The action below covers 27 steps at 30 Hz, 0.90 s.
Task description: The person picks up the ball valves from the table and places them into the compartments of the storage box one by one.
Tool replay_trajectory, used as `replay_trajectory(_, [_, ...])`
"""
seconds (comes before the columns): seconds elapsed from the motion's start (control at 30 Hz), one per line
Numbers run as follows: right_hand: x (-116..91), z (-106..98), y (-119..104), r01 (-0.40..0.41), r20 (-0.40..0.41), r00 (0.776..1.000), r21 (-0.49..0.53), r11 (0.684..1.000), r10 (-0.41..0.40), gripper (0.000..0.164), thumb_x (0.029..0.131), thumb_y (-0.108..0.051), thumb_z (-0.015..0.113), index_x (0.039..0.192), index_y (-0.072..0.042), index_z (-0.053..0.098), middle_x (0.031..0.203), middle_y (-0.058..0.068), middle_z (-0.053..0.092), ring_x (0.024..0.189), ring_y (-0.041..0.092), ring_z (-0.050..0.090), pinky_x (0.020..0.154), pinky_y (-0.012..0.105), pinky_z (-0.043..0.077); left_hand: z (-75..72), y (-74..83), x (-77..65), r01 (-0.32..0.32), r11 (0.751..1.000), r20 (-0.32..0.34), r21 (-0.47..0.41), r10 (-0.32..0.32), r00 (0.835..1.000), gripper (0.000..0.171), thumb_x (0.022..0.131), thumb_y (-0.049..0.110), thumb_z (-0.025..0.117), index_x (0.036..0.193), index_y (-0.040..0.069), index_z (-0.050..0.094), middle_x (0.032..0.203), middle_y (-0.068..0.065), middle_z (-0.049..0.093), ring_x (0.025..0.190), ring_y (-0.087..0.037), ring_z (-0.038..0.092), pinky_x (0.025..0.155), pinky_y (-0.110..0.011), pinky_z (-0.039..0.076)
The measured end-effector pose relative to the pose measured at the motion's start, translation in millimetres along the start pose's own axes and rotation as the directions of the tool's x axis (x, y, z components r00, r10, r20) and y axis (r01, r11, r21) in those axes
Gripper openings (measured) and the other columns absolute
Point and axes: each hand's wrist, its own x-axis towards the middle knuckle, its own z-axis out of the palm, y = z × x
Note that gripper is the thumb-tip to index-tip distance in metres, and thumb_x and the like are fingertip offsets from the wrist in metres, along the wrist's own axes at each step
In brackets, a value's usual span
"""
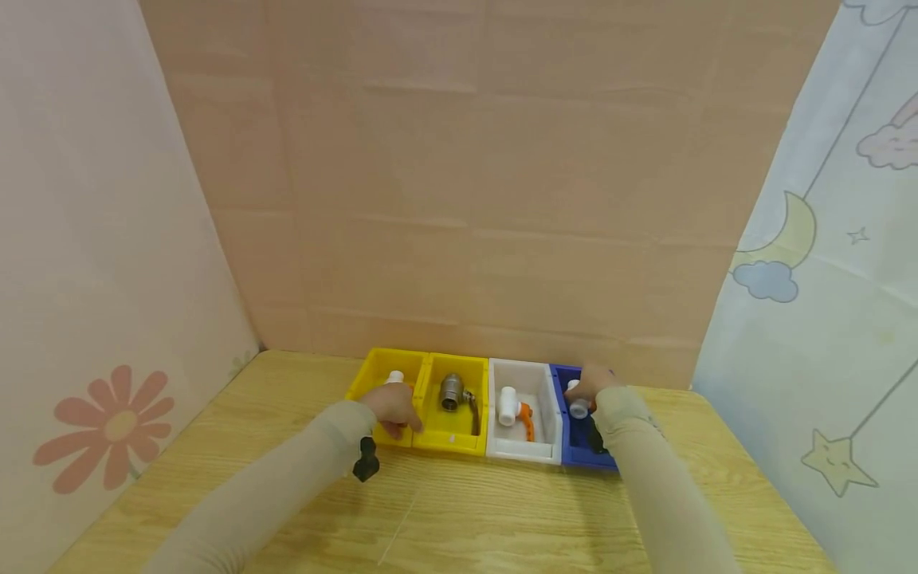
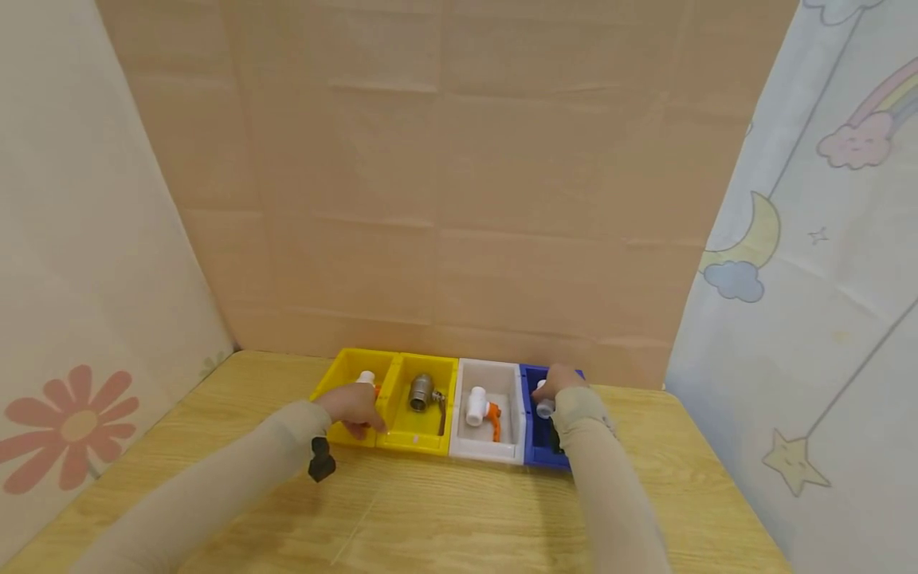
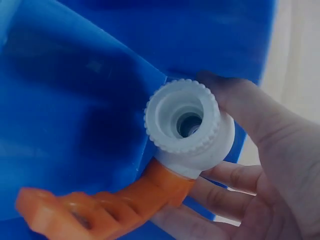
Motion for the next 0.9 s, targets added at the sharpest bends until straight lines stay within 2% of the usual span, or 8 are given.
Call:
replay_trajectory(0.07, [0,2,0,-0.006,0.012,1.000,-0.020,1.000,0.006,0.028,0.075,-0.023,0.075,0.075,0.001,0.061,0.062,0.006,0.061,0.045,0.011,0.053,0.043,0.020,0.044,0.3,0.0,-0.3,-0.002,1.000,-0.002,0.000,0.002,1.000,0.060,0.082,0.020,0.078,0.130,0.000,0.049,0.057,0.001,0.041,0.047,-0.011,0.053,0.059,-0.027,0.058])
replay_trajectory(0.17, [-1,5,0,-0.006,0.041,0.999,-0.044,0.999,0.008,0.026,0.078,-0.023,0.072,0.071,-0.001,0.059,0.060,0.005,0.060,0.045,0.011,0.053,0.044,0.020,0.043,1.0,-0.4,-0.5,-0.004,1.000,-0.004,-0.009,0.004,1.000,0.061,0.082,0.020,0.078,0.131,0.000,0.048,0.057,0.001,0.041,0.048,-0.011,0.053,0.059,-0.027,0.058])
replay_trajectory(0.33, [-2,10,-1,-0.024,0.065,0.997,-0.067,0.997,0.029,0.026,0.083,-0.023,0.068,0.075,0.000,0.059,0.061,0.006,0.059,0.047,0.012,0.053,0.046,0.022,0.043,2.1,-0.8,-0.4,-0.006,1.000,-0.005,-0.022,0.006,1.000,0.052,0.082,0.020,0.078,0.122,0.000,0.050,0.056,0.001,0.042,0.048,-0.011,0.052,0.059,-0.026,0.058])
replay_trajectory(0.67, [-2,15,-1,-0.014,0.060,0.998,-0.070,0.997,0.018,0.025,0.083,-0.022,0.069,0.070,-0.001,0.062,0.060,0.004,0.061,0.049,0.013,0.057,0.048,0.023,0.047,2.8,-1.6,0.7,-0.016,1.000,-0.003,-0.014,0.016,1.000,0.070,0.082,0.020,0.078,0.138,-0.002,0.043,0.054,0.001,0.043,0.046,-0.011,0.051,0.058,-0.027,0.057])
replay_trajectory(0.9, [-3,17,-1,-0.020,0.046,0.999,-0.045,0.999,0.022,0.026,0.083,-0.022,0.069,0.071,0.000,0.062,0.060,0.005,0.061,0.049,0.015,0.058,0.048,0.025,0.047,3.0,-2.1,1.7,-0.008,0.999,-0.007,-0.041,0.008,1.000,0.064,0.081,0.019,0.079,0.133,-0.001,0.046,0.055,0.001,0.042,0.047,-0.012,0.053,0.058,-0.027,0.057])
